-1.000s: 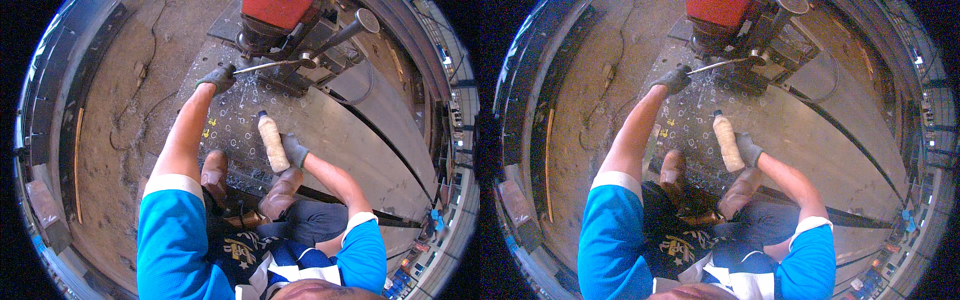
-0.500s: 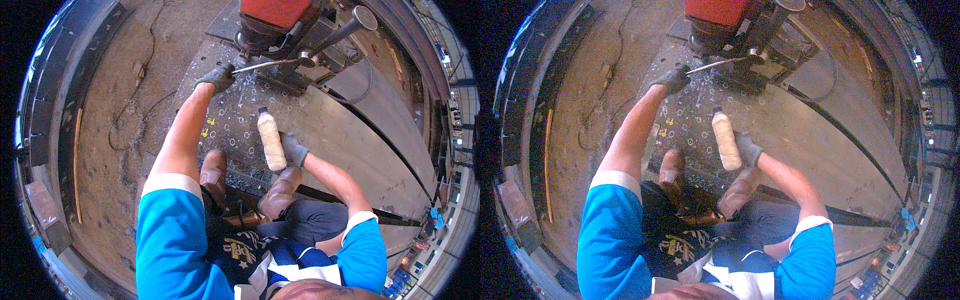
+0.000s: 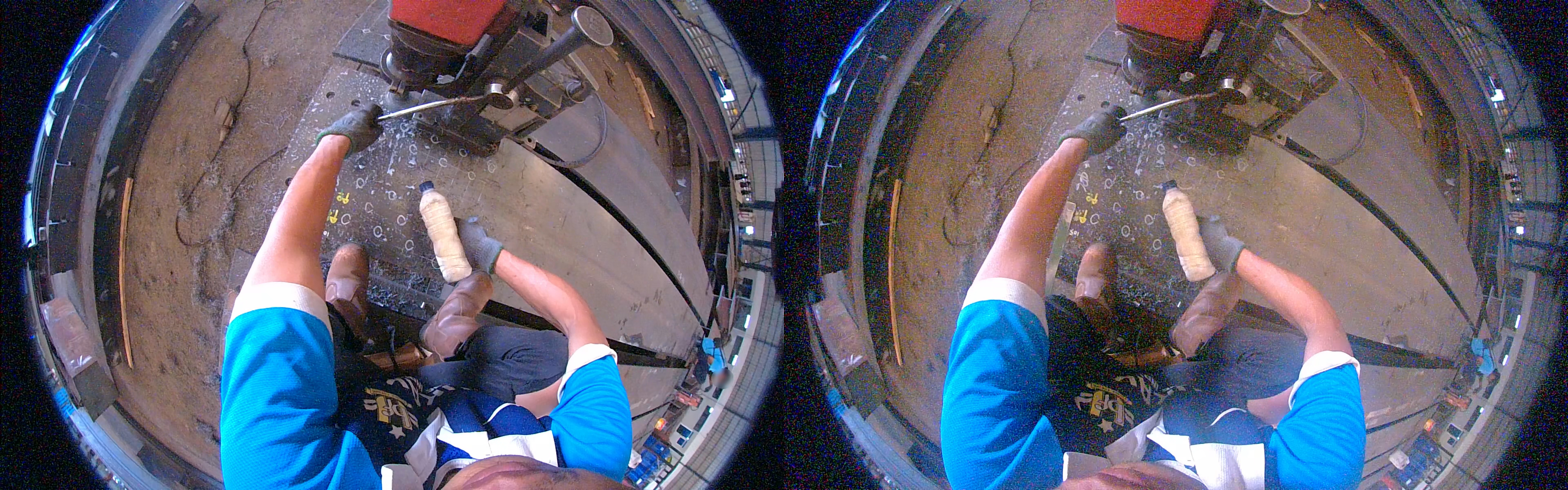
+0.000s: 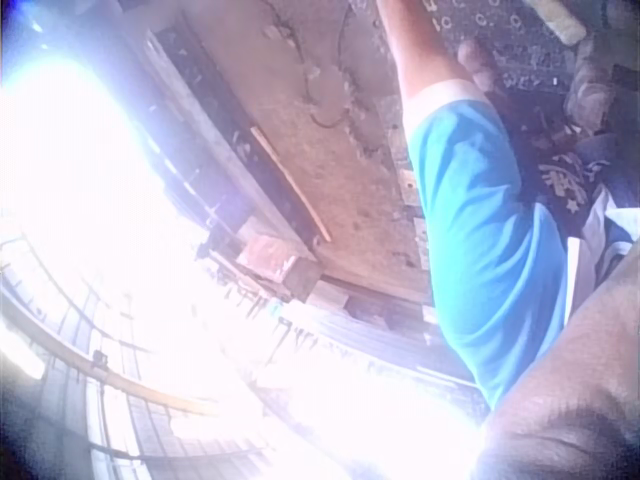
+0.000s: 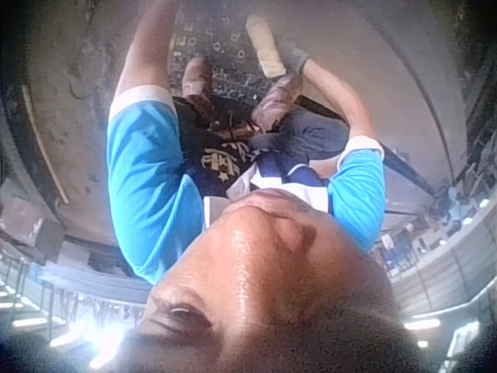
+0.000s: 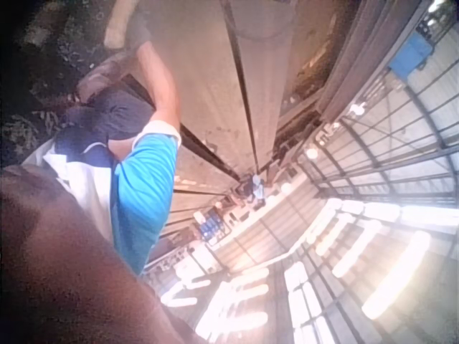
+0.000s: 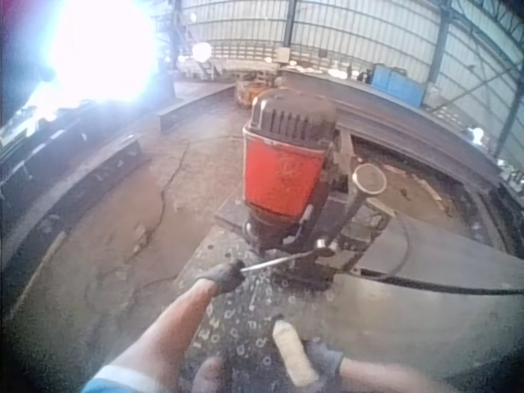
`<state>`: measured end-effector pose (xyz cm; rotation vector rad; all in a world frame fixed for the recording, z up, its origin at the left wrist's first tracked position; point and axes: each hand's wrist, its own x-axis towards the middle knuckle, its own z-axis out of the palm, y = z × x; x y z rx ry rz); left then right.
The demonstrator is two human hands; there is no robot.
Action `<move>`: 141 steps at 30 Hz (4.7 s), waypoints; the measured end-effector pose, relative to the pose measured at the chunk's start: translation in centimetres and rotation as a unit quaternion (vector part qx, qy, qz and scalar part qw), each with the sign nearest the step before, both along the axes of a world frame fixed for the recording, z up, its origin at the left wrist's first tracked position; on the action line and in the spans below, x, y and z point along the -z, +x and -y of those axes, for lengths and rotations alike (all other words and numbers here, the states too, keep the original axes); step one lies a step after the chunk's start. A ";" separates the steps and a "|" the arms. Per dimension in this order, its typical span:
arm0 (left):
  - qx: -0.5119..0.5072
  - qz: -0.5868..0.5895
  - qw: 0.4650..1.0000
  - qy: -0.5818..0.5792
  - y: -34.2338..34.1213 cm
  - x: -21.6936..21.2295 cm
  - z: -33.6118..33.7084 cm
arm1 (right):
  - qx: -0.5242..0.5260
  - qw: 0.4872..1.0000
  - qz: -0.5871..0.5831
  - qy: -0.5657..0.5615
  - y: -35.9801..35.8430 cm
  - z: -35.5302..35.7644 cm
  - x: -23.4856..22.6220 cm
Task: The person sits on the floor and operates a red drill press to drill holes into a metal plate. They repeatedly position the plate under the drill, apply a liquid from a bottle, and lower the drill to create holes. The person adjusts the plate and the machine handle throughout the process.
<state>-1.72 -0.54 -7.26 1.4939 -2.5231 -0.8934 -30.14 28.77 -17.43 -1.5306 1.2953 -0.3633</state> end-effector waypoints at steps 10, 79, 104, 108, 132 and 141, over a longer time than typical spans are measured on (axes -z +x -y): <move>0.016 0.005 1.000 -0.016 -0.6 0.3 0.8 | 0.202 0.901 0.235 0.302 0.5 0.8 -2.8; 0.007 -0.002 1.000 0.021 -1.2 0.3 1.1 | 0.283 0.853 0.322 0.298 2.2 2.1 -4.8; 0.011 -0.002 1.000 0.013 -1.2 0.5 1.2 | 0.285 0.852 0.318 0.303 2.3 2.1 -4.9; 0.008 -0.004 1.000 0.007 -1.2 0.5 0.9 | 0.289 0.852 0.319 0.298 2.2 2.3 -5.1; 0.035 -0.034 0.999 0.007 -1.3 0.4 0.9 | 0.291 0.861 0.299 0.290 2.9 2.6 -6.6; 0.013 -0.015 1.000 0.016 -1.7 0.1 0.9 | 0.289 0.838 0.349 0.304 2.8 2.5 -6.2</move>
